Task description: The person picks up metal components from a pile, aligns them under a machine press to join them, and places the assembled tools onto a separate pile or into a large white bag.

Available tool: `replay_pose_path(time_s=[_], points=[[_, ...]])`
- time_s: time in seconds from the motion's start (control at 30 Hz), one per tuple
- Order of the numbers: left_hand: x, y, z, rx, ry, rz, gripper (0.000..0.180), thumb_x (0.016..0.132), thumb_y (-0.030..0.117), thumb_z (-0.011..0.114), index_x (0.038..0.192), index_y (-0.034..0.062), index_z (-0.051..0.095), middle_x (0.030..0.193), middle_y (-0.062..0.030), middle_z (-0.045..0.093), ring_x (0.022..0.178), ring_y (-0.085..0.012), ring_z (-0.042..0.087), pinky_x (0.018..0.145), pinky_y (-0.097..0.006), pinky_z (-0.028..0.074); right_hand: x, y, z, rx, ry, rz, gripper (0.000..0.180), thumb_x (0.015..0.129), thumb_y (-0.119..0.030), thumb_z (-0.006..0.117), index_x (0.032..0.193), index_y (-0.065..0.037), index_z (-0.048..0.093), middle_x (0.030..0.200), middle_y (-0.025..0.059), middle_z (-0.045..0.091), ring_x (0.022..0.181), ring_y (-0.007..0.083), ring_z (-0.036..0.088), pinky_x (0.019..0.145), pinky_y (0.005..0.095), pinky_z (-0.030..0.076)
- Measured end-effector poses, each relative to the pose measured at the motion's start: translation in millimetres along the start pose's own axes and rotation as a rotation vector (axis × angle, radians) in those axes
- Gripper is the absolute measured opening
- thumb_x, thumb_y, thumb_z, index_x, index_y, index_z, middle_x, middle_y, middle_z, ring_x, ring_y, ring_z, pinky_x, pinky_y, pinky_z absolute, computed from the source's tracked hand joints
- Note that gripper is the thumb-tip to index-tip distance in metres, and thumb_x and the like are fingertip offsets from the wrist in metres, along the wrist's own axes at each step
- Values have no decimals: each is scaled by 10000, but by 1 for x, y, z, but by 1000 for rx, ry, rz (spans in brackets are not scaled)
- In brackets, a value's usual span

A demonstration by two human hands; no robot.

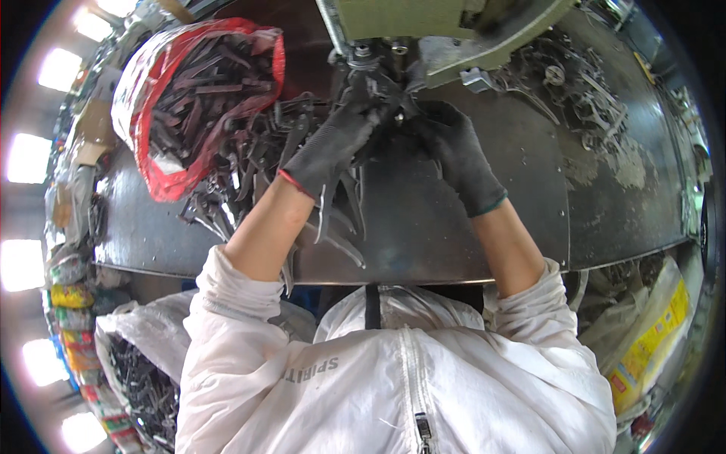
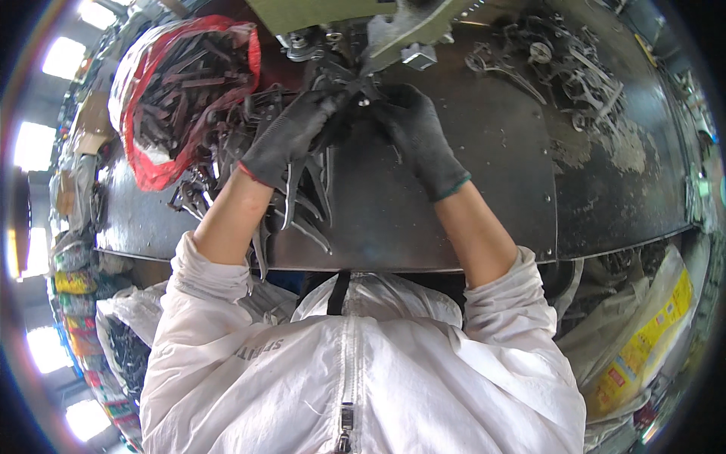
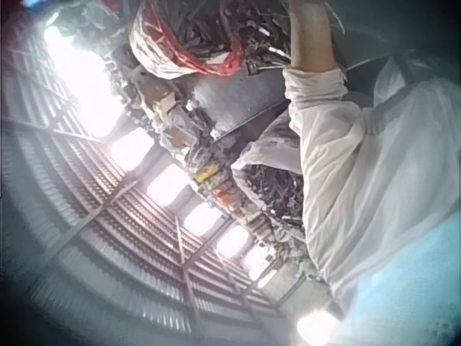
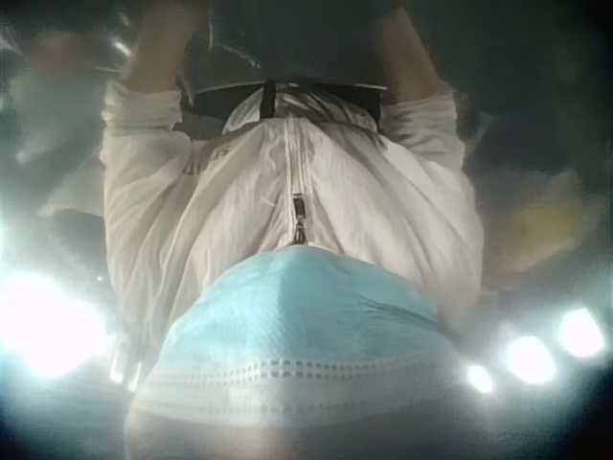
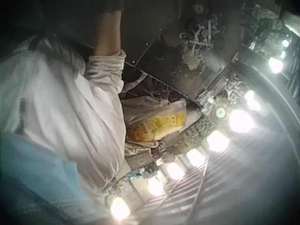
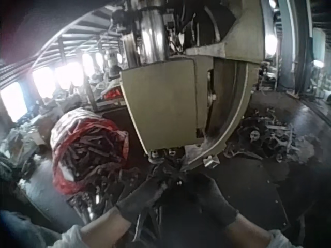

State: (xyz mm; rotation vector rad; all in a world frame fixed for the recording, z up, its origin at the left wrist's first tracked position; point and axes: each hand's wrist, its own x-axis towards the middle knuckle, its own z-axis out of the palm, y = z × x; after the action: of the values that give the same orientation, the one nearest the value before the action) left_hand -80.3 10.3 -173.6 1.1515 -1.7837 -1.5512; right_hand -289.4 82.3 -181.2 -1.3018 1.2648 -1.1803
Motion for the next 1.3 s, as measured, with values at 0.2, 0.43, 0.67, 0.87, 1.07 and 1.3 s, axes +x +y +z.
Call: replay_pose_path(time_s=[0.2, 0.43, 0.67, 0.87, 1.07, 1.3], points=[[8, -20, -8, 457, -47, -120, 373, 1061, 317, 569, 1249, 9, 661, 1065, -130, 737, 974, -248, 724, 843, -363, 565, 15, 21, 13, 110, 13, 209, 300, 989, -62, 635, 1254, 74, 593, 1073, 129, 690, 736, 136, 650, 606, 275, 514], [29, 44, -131, 1458, 317, 361, 264, 984, 215, 571, 954, 12, 738, 1014, -205, 721, 875, -419, 735, 779, -528, 608, 10, 14, 13, 321, 79, 313, 221, 1029, -81, 605, 1236, -6, 588, 1025, 63, 625, 701, 129, 628, 611, 271, 562], [44, -70, -338, 1494, 494, -157, 602, 1003, 480, 504, 1404, 40, 587, 1417, -295, 572, 1226, -481, 616, 1051, -524, 508, 9, -5, 22, 290, 112, 353, 243, 1031, -90, 605, 1250, 9, 567, 989, 70, 634, 665, 118, 613, 559, 263, 538], [41, -77, -374, 1250, 538, -280, 593, 1001, 455, 503, 1442, 61, 546, 1461, -265, 556, 1273, -423, 593, 1039, -527, 490, -6, -16, 13, 311, 36, 236, 275, 1021, -107, 617, 1256, 29, 571, 906, 68, 651, 662, 111, 610, 538, 259, 506], [2, -6, -248, 59, 592, -63, 429, 972, 247, 563, 1358, 65, 611, 1230, -88, 681, 997, -205, 664, 873, -398, 536, -7, 14, 0, 278, 51, 329, 261, 1009, -74, 601, 1247, 29, 575, 889, 62, 644, 687, 109, 611, 559, 280, 520], [-84, 84, -98, 66, -20, -148, 441, 943, 269, 668, 1286, -4, 625, 988, -62, 711, 768, -94, 630, 701, -235, 488, -11, 18, 20, 372, 89, 337, 243, 1017, -65, 597, 1241, 26, 572, 1001, 71, 644, 700, 125, 633, 596, 287, 551]])
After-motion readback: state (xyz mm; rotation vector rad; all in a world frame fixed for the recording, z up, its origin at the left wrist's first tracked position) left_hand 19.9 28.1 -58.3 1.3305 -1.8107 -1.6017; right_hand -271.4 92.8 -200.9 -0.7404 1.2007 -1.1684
